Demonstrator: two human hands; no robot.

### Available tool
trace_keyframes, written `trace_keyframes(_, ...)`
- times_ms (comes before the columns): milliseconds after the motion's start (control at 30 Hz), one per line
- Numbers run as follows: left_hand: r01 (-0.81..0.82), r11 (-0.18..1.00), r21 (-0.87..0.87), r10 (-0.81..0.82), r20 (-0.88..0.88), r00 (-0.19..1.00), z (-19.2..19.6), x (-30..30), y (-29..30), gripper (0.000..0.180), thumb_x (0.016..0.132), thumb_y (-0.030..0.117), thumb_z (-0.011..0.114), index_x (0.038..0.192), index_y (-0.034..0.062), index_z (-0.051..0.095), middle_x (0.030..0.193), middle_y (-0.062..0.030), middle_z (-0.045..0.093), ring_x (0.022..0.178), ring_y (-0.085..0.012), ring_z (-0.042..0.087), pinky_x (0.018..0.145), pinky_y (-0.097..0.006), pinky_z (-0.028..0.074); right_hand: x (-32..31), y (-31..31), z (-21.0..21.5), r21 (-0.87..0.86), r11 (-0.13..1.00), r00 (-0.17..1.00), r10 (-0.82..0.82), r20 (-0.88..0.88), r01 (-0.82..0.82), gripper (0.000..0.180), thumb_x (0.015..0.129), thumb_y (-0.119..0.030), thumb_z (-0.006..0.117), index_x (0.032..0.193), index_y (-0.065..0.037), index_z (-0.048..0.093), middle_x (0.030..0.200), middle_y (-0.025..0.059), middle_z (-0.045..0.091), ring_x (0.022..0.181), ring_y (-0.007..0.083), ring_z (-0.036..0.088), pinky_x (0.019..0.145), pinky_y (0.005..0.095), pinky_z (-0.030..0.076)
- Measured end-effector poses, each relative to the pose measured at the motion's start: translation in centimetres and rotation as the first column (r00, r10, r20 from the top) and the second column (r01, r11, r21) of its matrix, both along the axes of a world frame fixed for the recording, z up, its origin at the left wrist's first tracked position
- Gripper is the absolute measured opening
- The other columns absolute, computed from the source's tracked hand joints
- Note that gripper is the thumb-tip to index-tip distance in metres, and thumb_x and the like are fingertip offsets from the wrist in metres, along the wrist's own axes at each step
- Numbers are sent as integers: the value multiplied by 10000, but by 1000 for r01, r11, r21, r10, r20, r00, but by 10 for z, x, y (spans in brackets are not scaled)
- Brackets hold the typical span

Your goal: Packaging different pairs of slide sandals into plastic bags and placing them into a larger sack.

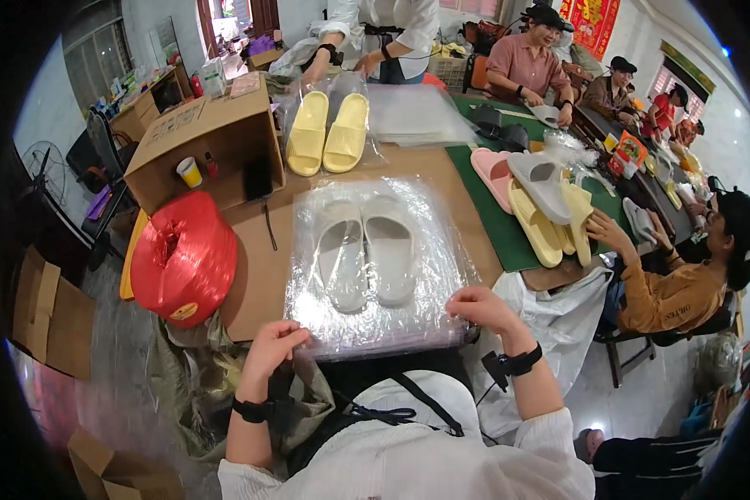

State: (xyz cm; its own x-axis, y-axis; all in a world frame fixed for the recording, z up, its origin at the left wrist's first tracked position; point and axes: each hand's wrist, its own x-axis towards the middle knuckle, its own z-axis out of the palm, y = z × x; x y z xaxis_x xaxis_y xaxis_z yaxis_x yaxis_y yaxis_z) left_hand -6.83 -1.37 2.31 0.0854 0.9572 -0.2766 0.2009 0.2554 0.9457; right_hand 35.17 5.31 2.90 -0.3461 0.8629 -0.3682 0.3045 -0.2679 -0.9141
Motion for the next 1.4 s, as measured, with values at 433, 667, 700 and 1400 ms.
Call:
trace_keyframes(433,-73,688,722,180,-73,981,-21,21,9,209,833,-104,619,995,-15,715,1052,-133,714,979,-208,681,832,-307,541,-12,4,-16,337,837,833,-225,-506,431,72,958,-66,602,951,3,621,1028,105,692,950,151,664,844,276,529)
trace_keyframes(667,392,706,590,90,-623,777,-12,17,4,213,825,29,665,1036,23,694,1269,-151,618,1297,-367,483,1039,-440,430,2,-6,-63,858,512,927,-293,232,-53,196,836,-25,671,1020,24,628,1210,191,594,1184,384,540,1014,444,433)
trace_keyframes(700,425,720,549,130,-707,695,-2,19,2,244,831,53,671,1074,29,681,1343,-172,568,1362,-393,407,1075,-458,392,1,-11,-62,868,490,899,-343,271,-75,274,810,-12,671,1077,24,619,1273,212,553,1242,416,486,1059,473,392)
trace_keyframes(1400,568,714,410,-171,-684,709,-20,39,-2,621,880,245,659,1426,41,444,1568,-163,303,1428,-383,297,1147,-445,286,-47,-55,-41,866,435,812,-394,431,-249,479,864,-254,698,1265,-19,579,1311,154,594,1228,338,545,1011,447,436)
